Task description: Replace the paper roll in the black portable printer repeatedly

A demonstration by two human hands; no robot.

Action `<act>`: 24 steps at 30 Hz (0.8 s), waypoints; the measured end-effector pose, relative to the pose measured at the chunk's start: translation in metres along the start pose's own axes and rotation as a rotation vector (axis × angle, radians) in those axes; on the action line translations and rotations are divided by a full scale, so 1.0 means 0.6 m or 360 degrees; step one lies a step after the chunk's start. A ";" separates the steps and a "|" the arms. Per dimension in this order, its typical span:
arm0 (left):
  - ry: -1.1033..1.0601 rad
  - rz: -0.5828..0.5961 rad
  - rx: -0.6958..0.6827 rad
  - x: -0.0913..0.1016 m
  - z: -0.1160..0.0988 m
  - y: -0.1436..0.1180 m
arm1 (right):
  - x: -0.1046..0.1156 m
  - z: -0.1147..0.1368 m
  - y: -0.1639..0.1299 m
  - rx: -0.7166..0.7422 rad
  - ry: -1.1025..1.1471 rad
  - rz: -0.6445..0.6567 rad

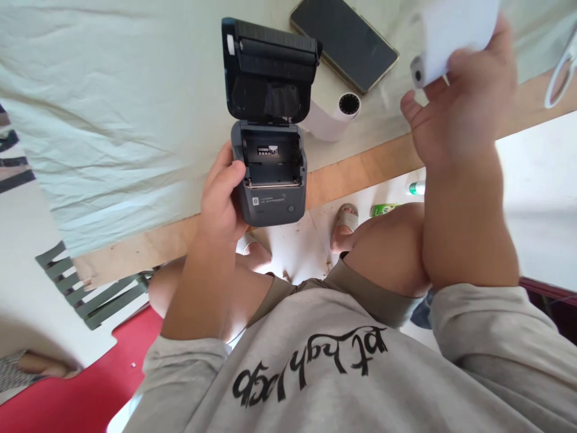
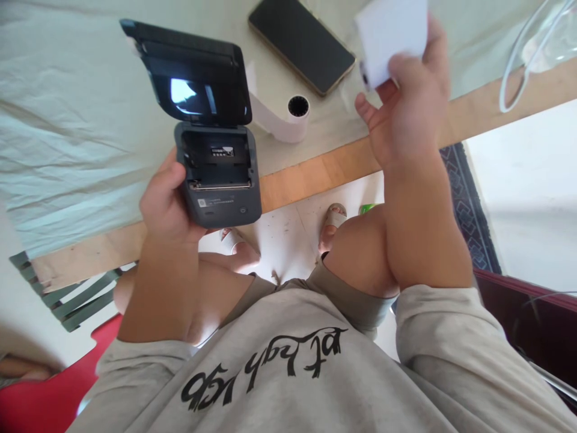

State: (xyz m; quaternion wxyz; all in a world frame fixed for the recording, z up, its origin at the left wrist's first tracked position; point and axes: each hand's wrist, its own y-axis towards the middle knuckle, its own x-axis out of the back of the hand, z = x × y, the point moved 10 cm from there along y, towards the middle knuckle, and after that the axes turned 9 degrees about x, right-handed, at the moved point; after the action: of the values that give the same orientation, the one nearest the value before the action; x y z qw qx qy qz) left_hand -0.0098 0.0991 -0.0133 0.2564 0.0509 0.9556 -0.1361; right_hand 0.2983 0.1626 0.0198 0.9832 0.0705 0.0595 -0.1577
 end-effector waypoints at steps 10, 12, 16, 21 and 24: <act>-0.0034 0.0047 0.0020 -0.004 0.000 0.001 | -0.004 -0.018 0.006 -0.0094 0.0109 -0.0022; -0.0039 0.0044 0.0024 -0.003 0.000 0.001 | 0.002 -0.033 0.005 -0.0212 0.0136 -0.0074; -0.0042 0.0046 0.0024 -0.003 0.001 0.001 | 0.005 -0.050 0.006 -0.0284 0.0189 -0.0158; 0.0022 0.0009 0.0001 0.002 0.002 0.002 | 0.003 -0.058 0.004 -0.0279 0.0205 -0.0245; -0.0009 0.0026 0.0007 0.001 0.003 0.002 | -0.001 -0.054 0.002 -0.0328 0.0258 -0.0228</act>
State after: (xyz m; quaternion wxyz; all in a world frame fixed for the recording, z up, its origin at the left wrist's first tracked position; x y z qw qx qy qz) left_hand -0.0093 0.0997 -0.0151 0.2602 0.0588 0.9541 -0.1363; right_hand 0.2951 0.1691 -0.0119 0.9634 -0.0228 0.1596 -0.2144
